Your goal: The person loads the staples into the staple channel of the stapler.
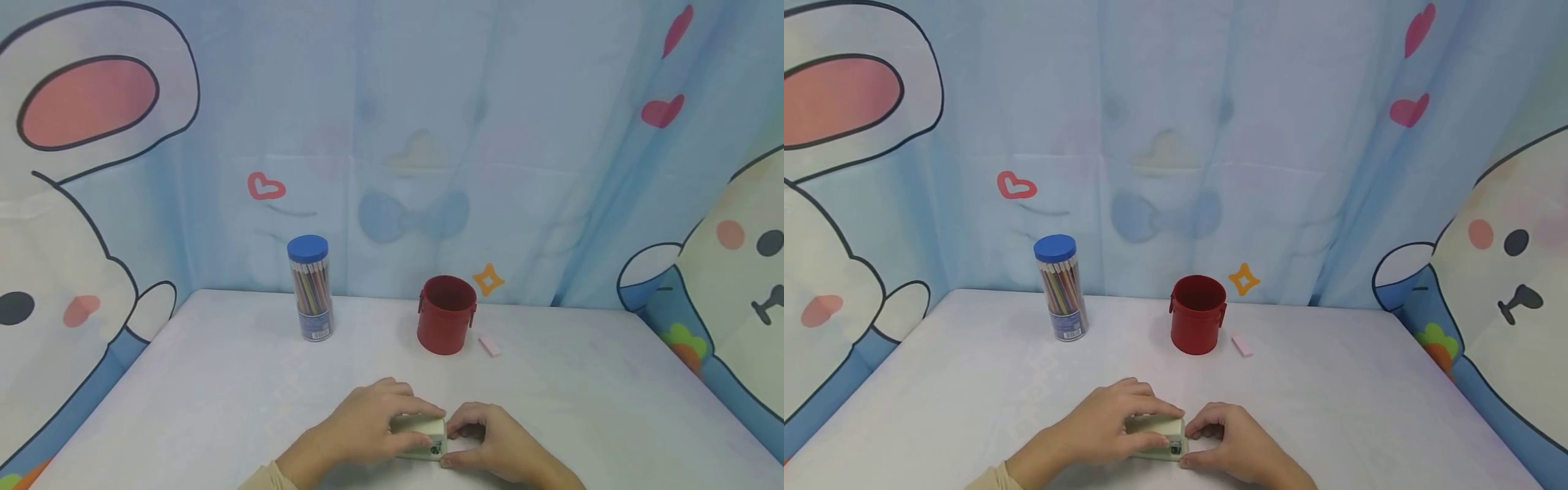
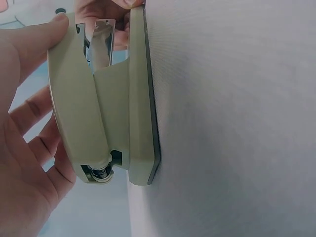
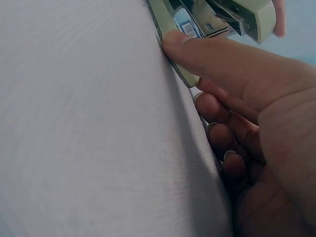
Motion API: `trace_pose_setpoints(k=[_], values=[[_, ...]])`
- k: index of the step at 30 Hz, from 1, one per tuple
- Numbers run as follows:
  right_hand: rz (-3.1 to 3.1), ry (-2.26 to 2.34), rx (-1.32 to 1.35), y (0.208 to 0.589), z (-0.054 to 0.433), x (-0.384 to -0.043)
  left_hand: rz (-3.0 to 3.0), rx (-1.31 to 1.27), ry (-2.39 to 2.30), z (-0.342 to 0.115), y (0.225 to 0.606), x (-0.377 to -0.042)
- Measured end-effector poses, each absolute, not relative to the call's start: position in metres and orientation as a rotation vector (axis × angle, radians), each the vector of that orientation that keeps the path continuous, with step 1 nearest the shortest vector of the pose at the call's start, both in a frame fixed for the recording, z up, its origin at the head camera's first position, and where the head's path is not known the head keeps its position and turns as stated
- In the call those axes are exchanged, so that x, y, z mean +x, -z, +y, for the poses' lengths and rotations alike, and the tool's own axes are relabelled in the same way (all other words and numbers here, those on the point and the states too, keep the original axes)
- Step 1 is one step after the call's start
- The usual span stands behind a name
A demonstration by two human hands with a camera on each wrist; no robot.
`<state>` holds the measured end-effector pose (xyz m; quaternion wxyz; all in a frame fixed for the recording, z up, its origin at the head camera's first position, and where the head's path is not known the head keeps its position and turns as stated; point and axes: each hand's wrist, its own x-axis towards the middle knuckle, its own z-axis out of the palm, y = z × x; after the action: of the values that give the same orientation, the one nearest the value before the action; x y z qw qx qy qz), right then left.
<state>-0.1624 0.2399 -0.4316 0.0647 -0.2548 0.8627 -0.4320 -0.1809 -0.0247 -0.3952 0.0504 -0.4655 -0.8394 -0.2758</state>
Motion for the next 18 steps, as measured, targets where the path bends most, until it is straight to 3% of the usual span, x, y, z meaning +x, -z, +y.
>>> trace_pose_setpoints(k=[18], values=[[2.604, 1.273, -0.658, 0.4297, 0.2384, -0.1633, -2.615, -1.44, 0.926, -0.0284, 0.396, -0.1821]])
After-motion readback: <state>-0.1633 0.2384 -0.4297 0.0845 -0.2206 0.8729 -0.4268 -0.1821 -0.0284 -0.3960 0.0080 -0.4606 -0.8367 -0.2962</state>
